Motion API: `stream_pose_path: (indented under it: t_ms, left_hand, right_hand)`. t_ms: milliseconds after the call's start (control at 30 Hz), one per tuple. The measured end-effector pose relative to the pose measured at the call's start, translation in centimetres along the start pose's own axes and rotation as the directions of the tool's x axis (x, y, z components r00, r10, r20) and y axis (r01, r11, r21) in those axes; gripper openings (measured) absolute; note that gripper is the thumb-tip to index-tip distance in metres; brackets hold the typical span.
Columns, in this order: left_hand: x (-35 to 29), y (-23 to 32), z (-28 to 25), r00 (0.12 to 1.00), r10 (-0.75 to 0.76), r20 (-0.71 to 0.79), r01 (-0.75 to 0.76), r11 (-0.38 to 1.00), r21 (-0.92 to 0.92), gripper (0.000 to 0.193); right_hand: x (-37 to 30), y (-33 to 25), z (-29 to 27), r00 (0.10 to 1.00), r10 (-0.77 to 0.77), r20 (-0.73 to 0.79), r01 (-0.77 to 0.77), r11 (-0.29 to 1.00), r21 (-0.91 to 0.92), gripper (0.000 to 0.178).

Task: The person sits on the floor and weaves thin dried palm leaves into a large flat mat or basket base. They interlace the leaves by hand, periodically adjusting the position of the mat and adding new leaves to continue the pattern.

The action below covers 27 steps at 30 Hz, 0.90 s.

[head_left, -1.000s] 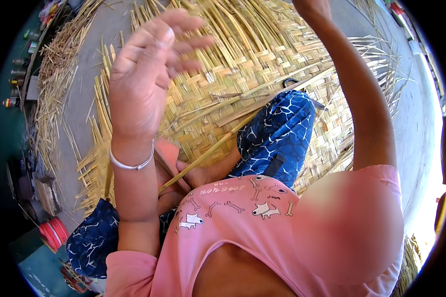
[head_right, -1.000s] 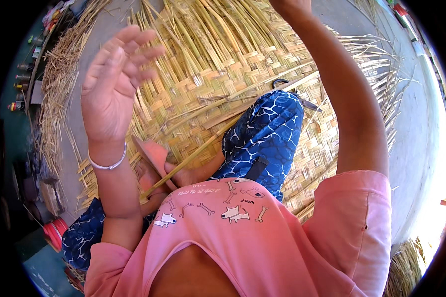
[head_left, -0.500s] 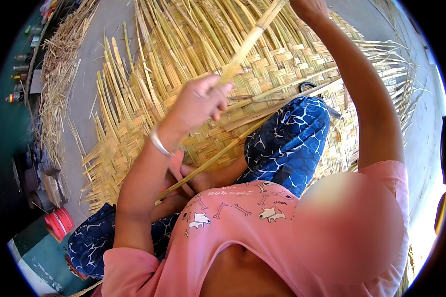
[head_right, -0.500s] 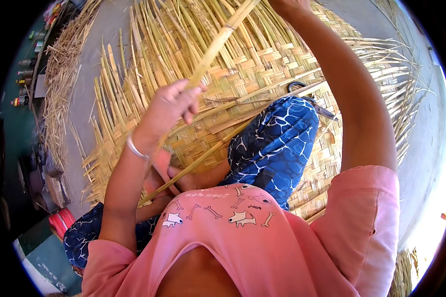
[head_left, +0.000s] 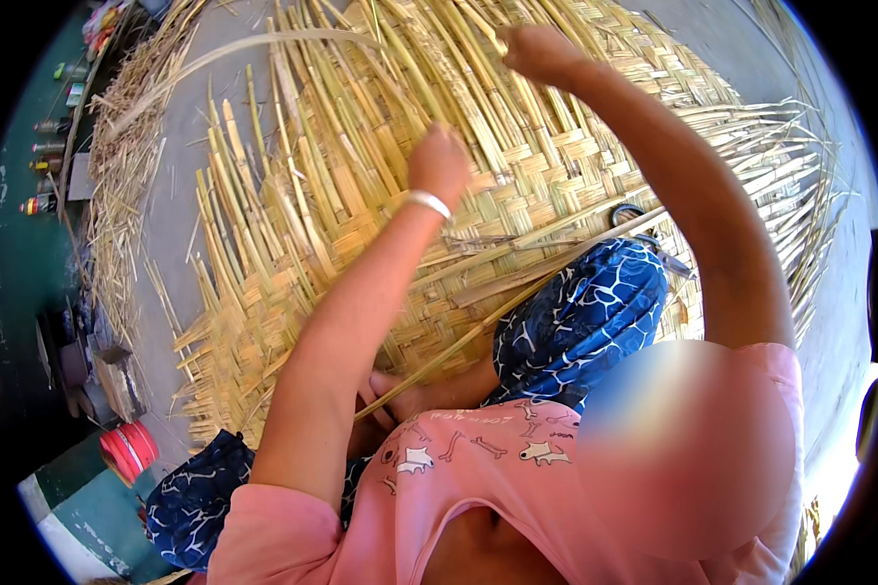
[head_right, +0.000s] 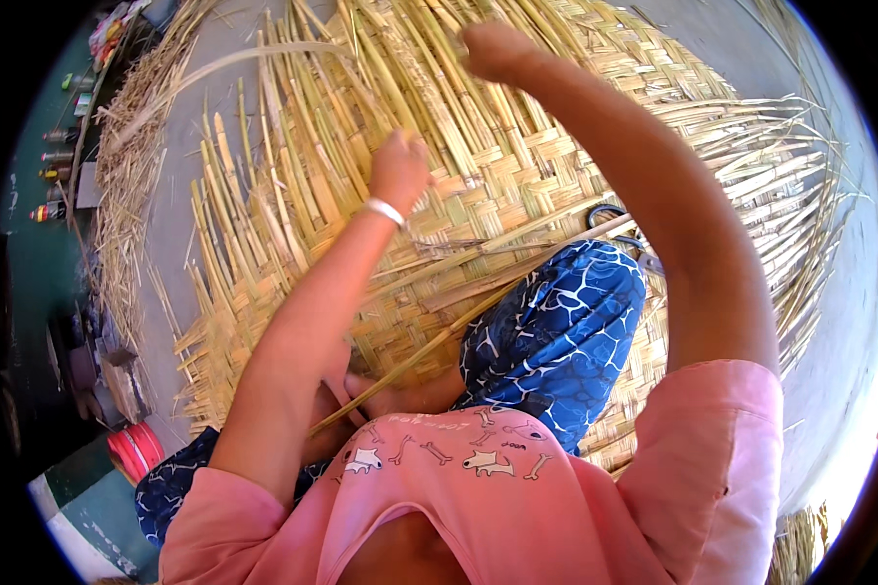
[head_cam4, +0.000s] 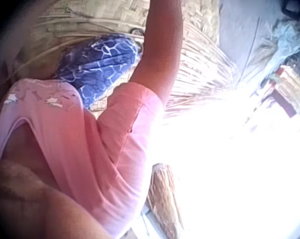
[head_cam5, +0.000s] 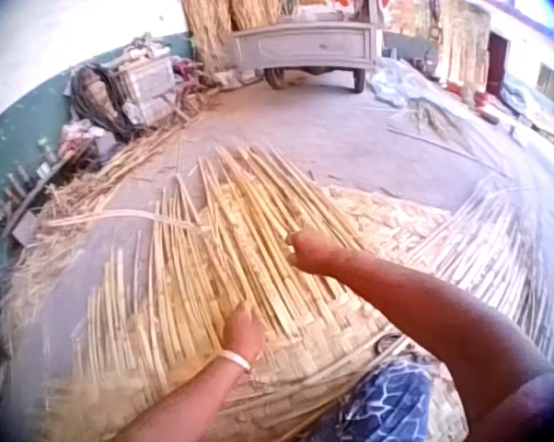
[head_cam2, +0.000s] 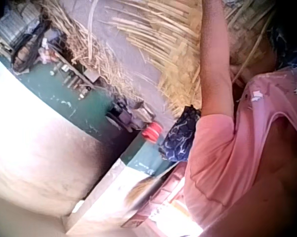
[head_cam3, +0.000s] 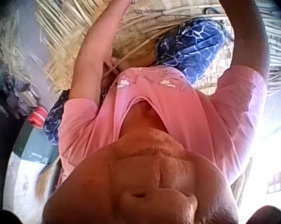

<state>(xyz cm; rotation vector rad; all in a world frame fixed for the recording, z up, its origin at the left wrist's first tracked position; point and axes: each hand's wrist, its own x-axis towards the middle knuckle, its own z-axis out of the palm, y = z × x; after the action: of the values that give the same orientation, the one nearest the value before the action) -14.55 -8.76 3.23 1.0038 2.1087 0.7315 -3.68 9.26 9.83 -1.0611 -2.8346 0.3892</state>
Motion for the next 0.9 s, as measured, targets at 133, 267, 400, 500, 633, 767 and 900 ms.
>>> stream_pose_path:
  t_ms: [133, 267, 400, 500, 633, 767, 900]
  left_hand:
    - [6.6, 0.2, -1.3, 0.990, -0.128, 0.053, 0.127, 0.992, 0.014, 0.044]
    - [7.9, 2.7, -2.5, 0.963, -0.246, 0.112, 0.247, 0.969, 0.006, 0.031]
    - [9.3, 2.2, -2.5, 0.942, -0.304, 0.142, 0.323, 0.936, -0.138, 0.030]
    - [9.9, 0.5, -1.7, 0.965, -0.239, 0.111, 0.258, 0.944, -0.207, 0.020]
    - [9.1, 0.6, -1.5, 0.976, -0.156, 0.152, 0.189, 0.953, -0.238, 0.020]
    - [8.9, 0.3, -0.9, 0.961, -0.205, 0.185, 0.272, 0.821, -0.501, 0.025]
    - [7.7, 0.8, -1.0, 0.946, -0.215, 0.243, 0.322, 0.710, -0.626, 0.028]
  right_hand:
    - [-1.6, 3.7, 6.2, 0.978, 0.098, 0.183, -0.126, 0.981, 0.148, 0.028]
    - [-0.5, 3.9, 6.6, 0.918, 0.239, 0.318, -0.244, 0.969, -0.025, 0.026]
    - [0.2, 3.8, 7.5, 0.938, 0.300, 0.176, -0.308, 0.951, 0.020, 0.025]
    - [0.5, 5.5, 8.4, 0.884, 0.384, 0.267, -0.456, 0.837, 0.304, 0.019]
    - [-0.2, 7.7, 7.1, 0.847, 0.224, 0.483, -0.504, 0.626, 0.595, 0.021]
    - [-1.0, 7.9, 7.9, 0.948, 0.193, 0.253, -0.313, 0.713, 0.627, 0.018]
    - [-1.5, 8.5, 8.7, 0.988, 0.152, -0.027, -0.133, 0.928, 0.347, 0.026]
